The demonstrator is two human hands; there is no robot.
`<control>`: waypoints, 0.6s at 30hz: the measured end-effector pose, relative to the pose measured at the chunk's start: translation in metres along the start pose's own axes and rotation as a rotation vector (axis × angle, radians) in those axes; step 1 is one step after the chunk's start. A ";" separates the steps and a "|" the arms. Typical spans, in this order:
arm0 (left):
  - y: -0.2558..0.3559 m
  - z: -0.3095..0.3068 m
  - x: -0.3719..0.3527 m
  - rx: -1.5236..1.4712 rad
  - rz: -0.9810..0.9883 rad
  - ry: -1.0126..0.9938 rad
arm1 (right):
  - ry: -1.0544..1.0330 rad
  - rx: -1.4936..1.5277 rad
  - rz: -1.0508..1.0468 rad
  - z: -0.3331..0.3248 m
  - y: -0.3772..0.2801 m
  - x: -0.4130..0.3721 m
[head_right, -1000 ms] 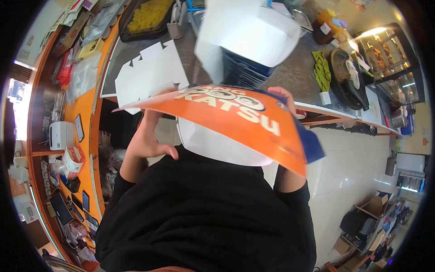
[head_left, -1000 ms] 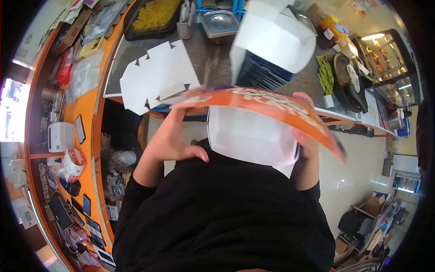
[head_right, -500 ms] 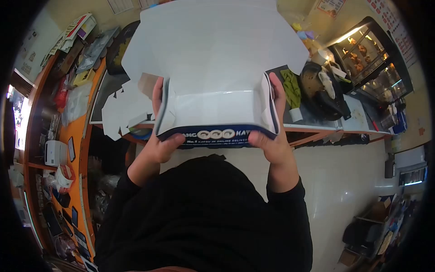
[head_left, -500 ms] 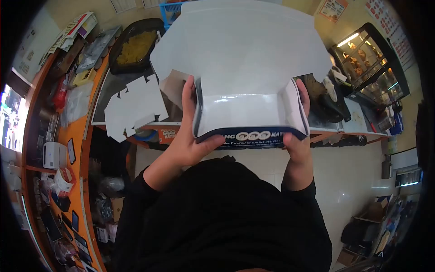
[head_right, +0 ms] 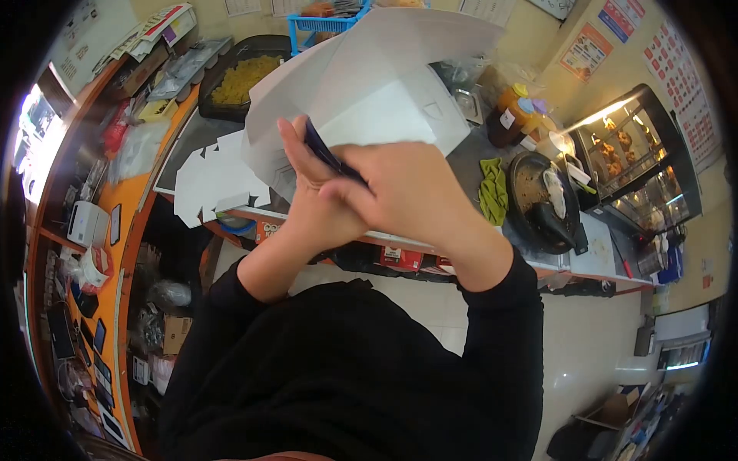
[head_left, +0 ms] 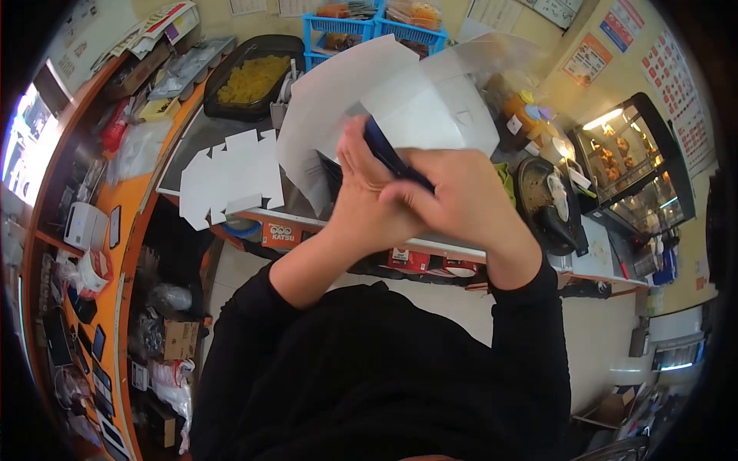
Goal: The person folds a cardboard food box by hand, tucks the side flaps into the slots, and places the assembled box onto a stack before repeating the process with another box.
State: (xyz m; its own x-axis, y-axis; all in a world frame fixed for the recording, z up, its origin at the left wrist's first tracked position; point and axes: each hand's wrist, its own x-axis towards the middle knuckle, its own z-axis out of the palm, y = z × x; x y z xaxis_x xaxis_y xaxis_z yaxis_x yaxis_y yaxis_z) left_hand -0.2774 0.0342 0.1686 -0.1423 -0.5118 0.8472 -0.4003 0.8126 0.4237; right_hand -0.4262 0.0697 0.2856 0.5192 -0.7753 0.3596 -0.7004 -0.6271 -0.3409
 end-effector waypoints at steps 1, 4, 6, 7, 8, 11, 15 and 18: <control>0.000 -0.004 0.004 -0.013 -0.009 0.016 | 0.068 0.073 0.007 -0.004 0.007 0.008; -0.016 -0.028 0.000 0.191 0.044 -0.053 | 0.213 0.304 0.133 -0.039 0.023 0.030; -0.042 -0.030 -0.014 0.390 0.174 -0.242 | 0.188 0.476 0.187 -0.062 0.036 0.051; -0.044 -0.029 -0.018 0.311 0.130 -0.233 | 0.139 0.524 0.160 -0.063 0.037 0.062; -0.045 -0.028 -0.020 0.232 0.093 -0.221 | 0.095 0.568 0.129 -0.061 0.035 0.074; -0.046 -0.025 -0.022 0.147 0.102 -0.157 | -0.072 0.468 0.055 -0.043 0.033 0.099; -0.046 -0.023 -0.026 0.182 0.139 -0.117 | -0.186 -0.012 -0.022 0.011 0.044 0.114; -0.037 -0.021 -0.026 0.193 0.084 -0.088 | -0.273 -0.209 0.101 0.029 0.025 0.100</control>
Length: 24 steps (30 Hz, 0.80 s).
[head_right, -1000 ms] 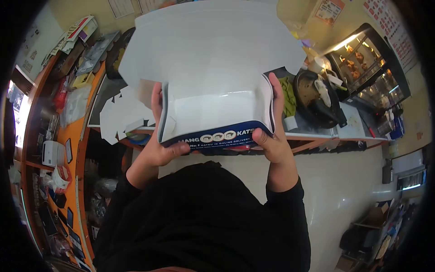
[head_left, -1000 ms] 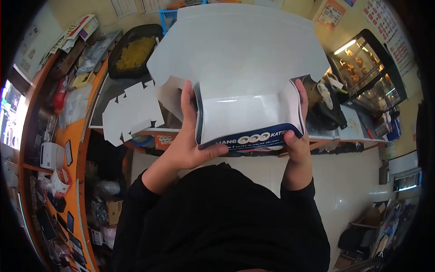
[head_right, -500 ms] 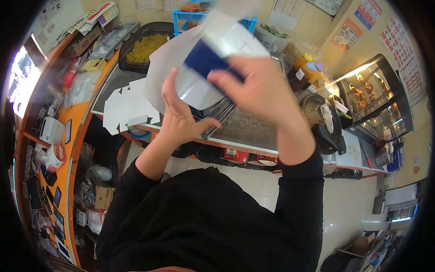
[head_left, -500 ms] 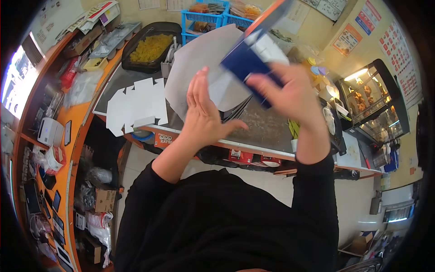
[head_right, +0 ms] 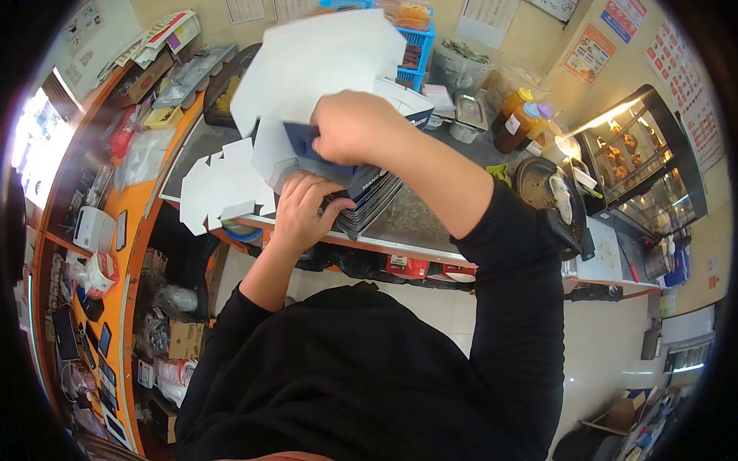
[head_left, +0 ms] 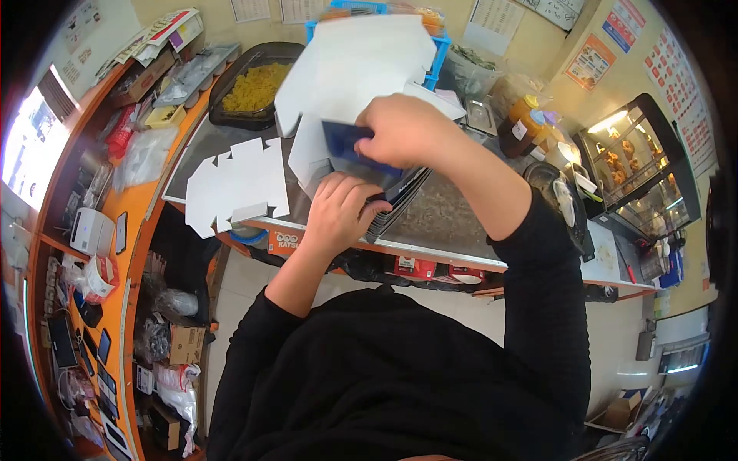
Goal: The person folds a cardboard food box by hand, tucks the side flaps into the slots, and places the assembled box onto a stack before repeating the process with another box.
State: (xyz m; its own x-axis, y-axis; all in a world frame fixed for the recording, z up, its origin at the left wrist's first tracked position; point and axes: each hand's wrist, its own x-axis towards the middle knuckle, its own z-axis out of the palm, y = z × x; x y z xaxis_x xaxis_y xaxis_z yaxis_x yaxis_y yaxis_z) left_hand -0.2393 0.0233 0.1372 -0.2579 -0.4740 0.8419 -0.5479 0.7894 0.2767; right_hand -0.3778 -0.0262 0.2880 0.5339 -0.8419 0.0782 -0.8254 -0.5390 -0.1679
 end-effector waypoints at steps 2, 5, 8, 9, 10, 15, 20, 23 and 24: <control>0.004 0.003 -0.003 -0.019 -0.020 0.039 | -0.172 -0.130 0.027 0.013 0.002 0.005; 0.000 0.010 -0.004 -0.074 -0.054 0.081 | -0.062 -0.145 -0.021 0.034 -0.002 -0.003; 0.002 0.010 0.000 -0.133 -0.039 0.110 | 0.014 -0.088 0.055 0.044 -0.011 -0.010; 0.002 0.008 0.001 -0.145 -0.021 0.102 | 0.022 -0.061 0.060 0.048 -0.011 -0.012; 0.001 0.007 0.002 -0.157 -0.002 0.095 | -0.011 -0.028 0.065 0.051 -0.011 -0.014; -0.014 0.016 -0.015 -0.154 -0.007 0.066 | -0.077 0.125 0.126 0.057 -0.021 -0.033; -0.009 0.000 -0.006 -0.159 0.015 -0.032 | 0.017 0.178 0.135 0.053 0.009 -0.009; -0.005 0.021 -0.037 -0.233 -0.147 0.257 | 0.619 -0.236 0.270 0.043 0.076 0.025; 0.001 0.031 -0.045 -0.306 -0.226 0.427 | 0.377 -0.147 0.241 0.035 0.099 0.029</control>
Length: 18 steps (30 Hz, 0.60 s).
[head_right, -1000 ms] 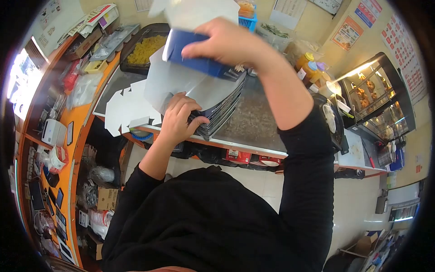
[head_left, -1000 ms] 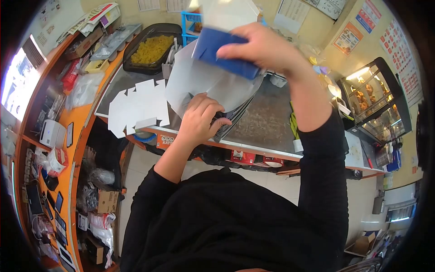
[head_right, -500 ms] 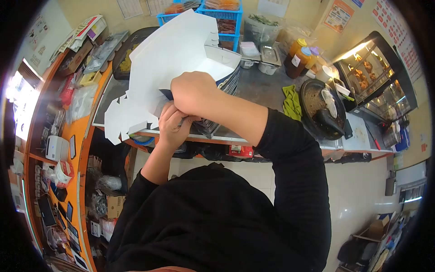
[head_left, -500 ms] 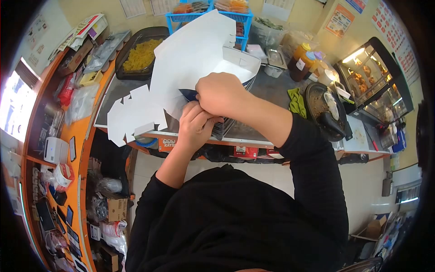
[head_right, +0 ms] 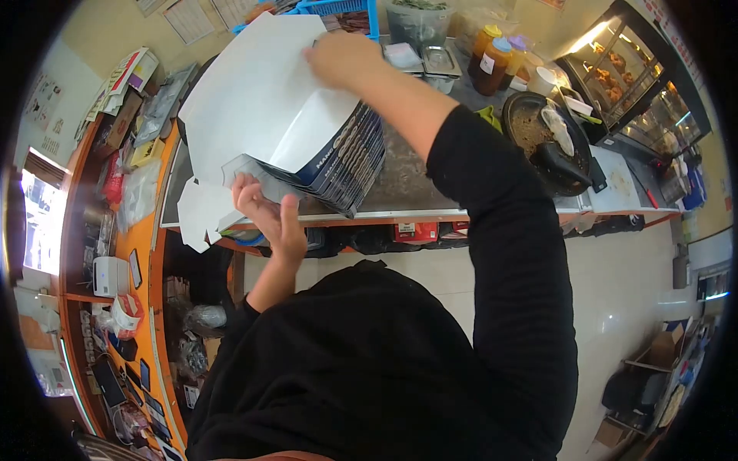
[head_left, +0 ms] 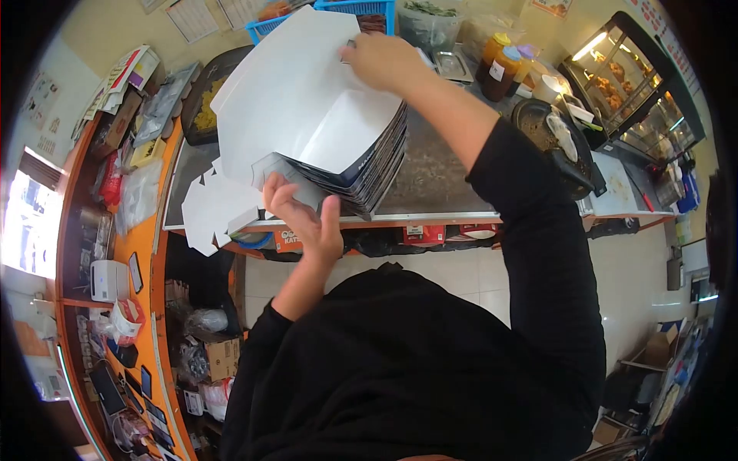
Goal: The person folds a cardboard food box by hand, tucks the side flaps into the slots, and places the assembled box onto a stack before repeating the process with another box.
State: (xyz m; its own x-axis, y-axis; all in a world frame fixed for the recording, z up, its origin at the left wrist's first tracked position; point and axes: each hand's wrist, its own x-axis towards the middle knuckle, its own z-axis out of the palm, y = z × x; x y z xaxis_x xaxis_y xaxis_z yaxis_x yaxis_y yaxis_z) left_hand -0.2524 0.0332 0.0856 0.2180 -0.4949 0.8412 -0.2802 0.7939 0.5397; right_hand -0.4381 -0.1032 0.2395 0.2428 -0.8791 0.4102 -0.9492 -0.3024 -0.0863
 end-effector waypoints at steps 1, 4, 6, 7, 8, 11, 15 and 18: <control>0.001 0.000 -0.012 -0.080 -0.264 -0.074 | -0.248 0.067 -0.038 -0.003 0.018 0.007; -0.001 0.005 0.014 -0.381 -0.586 -0.124 | -0.366 0.298 0.212 0.022 0.039 0.005; -0.004 0.012 0.056 -0.586 -0.785 -0.115 | -0.355 0.306 0.258 -0.004 0.022 -0.017; -0.025 0.009 0.071 -0.603 -0.872 -0.185 | -0.308 0.314 0.256 -0.001 0.026 -0.023; -0.027 0.015 0.086 -0.542 -0.888 -0.230 | -0.303 0.341 0.300 -0.006 0.025 -0.027; -0.049 0.033 0.110 -0.499 -0.902 -0.267 | -0.343 0.319 0.403 0.004 0.042 -0.027; -0.046 0.052 0.111 -0.298 -0.899 -0.376 | -0.420 0.332 0.483 0.012 0.062 -0.028; -0.046 0.062 0.107 -0.256 -0.875 -0.419 | -0.383 0.416 0.593 0.017 0.066 -0.038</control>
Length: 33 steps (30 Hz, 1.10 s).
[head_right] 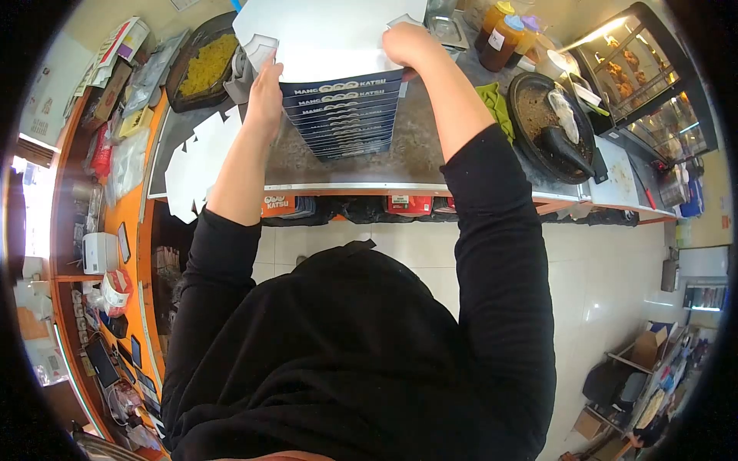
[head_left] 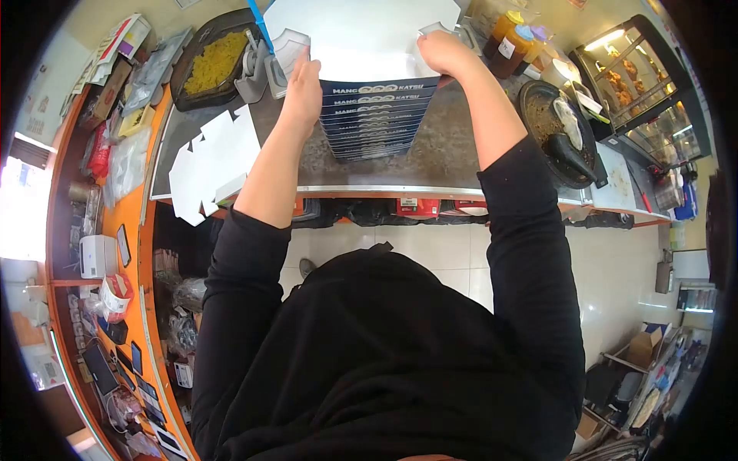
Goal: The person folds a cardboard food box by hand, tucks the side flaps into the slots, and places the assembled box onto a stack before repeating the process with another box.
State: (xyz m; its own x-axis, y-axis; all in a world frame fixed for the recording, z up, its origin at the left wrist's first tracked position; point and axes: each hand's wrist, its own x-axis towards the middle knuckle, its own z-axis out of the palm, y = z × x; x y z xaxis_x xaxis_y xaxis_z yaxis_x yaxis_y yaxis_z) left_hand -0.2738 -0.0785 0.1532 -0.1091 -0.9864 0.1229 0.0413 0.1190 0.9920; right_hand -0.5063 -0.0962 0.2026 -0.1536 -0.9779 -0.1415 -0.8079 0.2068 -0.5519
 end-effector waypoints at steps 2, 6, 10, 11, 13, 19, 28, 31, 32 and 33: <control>-0.008 0.001 0.002 -0.008 -0.016 0.029 | 0.059 0.020 0.022 0.003 -0.004 -0.008; -0.024 -0.002 -0.006 0.020 -0.046 0.040 | 0.017 -0.064 -0.013 0.020 0.010 0.008; -0.038 -0.027 0.001 -0.029 0.043 -0.036 | 0.005 0.005 0.060 0.009 0.012 0.005; -0.040 -0.040 -0.005 -0.083 0.135 -0.059 | -0.013 0.020 0.102 0.004 0.014 -0.004; -0.036 -0.078 -0.027 -0.022 0.285 -0.108 | 0.450 -0.293 -0.171 0.000 0.036 -0.023; -0.128 -0.251 -0.082 1.369 -0.145 -0.408 | 0.857 0.576 -0.536 0.065 0.024 -0.134; -0.157 -0.313 -0.073 1.167 0.051 -0.522 | 0.295 0.624 -0.598 0.207 -0.075 -0.167; -0.157 -0.289 -0.078 1.107 0.040 -0.655 | 0.113 0.623 -0.491 0.267 -0.097 -0.160; -0.148 -0.283 -0.075 1.110 -0.041 -0.700 | 0.064 0.611 -0.461 0.282 -0.103 -0.159; -0.132 -0.277 -0.069 1.111 -0.122 -0.745 | 0.014 0.598 -0.431 0.294 -0.107 -0.159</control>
State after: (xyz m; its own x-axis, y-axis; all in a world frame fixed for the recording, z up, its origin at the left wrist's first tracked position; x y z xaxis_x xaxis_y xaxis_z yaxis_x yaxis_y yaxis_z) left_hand 0.0035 -0.0578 0.0057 -0.5799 -0.7431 -0.3340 -0.7906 0.4142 0.4511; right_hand -0.2283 0.0462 0.0424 0.0967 -0.9756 0.1972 -0.3509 -0.2189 -0.9105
